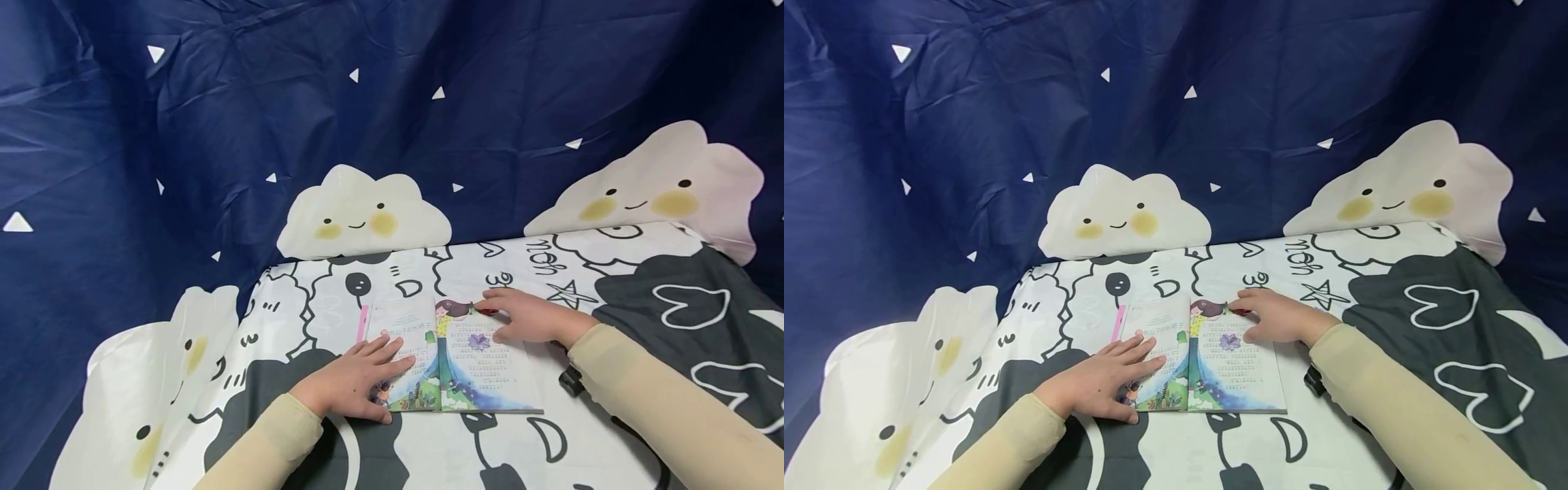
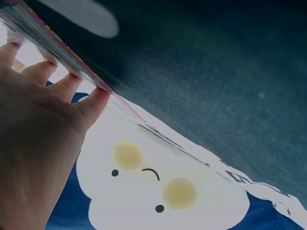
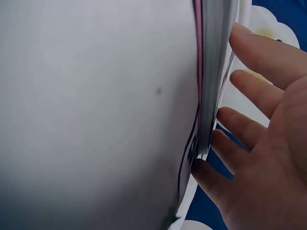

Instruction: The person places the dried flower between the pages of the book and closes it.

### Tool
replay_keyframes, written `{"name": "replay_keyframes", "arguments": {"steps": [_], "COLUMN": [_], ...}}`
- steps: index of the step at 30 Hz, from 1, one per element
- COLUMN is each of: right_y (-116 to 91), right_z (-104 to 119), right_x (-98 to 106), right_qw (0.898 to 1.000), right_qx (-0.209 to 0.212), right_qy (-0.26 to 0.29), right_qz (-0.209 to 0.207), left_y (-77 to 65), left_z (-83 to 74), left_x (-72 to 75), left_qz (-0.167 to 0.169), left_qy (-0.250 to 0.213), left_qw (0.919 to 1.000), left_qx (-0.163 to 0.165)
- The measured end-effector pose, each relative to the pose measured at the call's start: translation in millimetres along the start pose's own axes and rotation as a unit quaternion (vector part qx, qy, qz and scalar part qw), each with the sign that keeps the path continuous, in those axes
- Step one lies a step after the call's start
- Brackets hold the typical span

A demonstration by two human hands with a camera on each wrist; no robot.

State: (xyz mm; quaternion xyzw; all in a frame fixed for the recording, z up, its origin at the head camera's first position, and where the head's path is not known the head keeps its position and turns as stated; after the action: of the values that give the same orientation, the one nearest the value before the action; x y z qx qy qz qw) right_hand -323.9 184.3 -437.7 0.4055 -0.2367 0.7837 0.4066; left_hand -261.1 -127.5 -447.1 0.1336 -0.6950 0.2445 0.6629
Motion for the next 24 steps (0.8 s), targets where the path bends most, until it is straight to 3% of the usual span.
{"name": "replay_keyframes", "arguments": {"steps": [11, 24], "right_y": [3.3, -0.1], "right_z": [-19.9, -21.7], "right_x": [7.4, 11.0], "right_qw": [0.994, 0.997], "right_qx": [-0.107, -0.074], "right_qy": [0.01, 0.02], "right_qz": [0.008, -0.004], "left_y": [0.1, -0.4], "left_z": [0.2, -1.2], "left_x": [-1.4, 0.6], "left_qz": [0.007, 0.003], "left_qy": [-0.008, -0.005], "left_qw": [0.9999, 1.0], "left_qx": [0.003, 0.003]}}
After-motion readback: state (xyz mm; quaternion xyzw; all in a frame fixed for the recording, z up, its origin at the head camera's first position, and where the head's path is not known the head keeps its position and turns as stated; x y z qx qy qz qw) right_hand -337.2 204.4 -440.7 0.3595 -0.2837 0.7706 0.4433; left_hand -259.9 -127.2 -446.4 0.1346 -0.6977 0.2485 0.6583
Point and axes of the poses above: each hand's wrist, its own y-axis towards the middle knuckle, its own x-axis out of the back of the hand, z = x × y, the point moved 6 cm from there along y, towards the middle knuckle, and after that the axes turned 8 degrees about y, right-handed, at the moved point
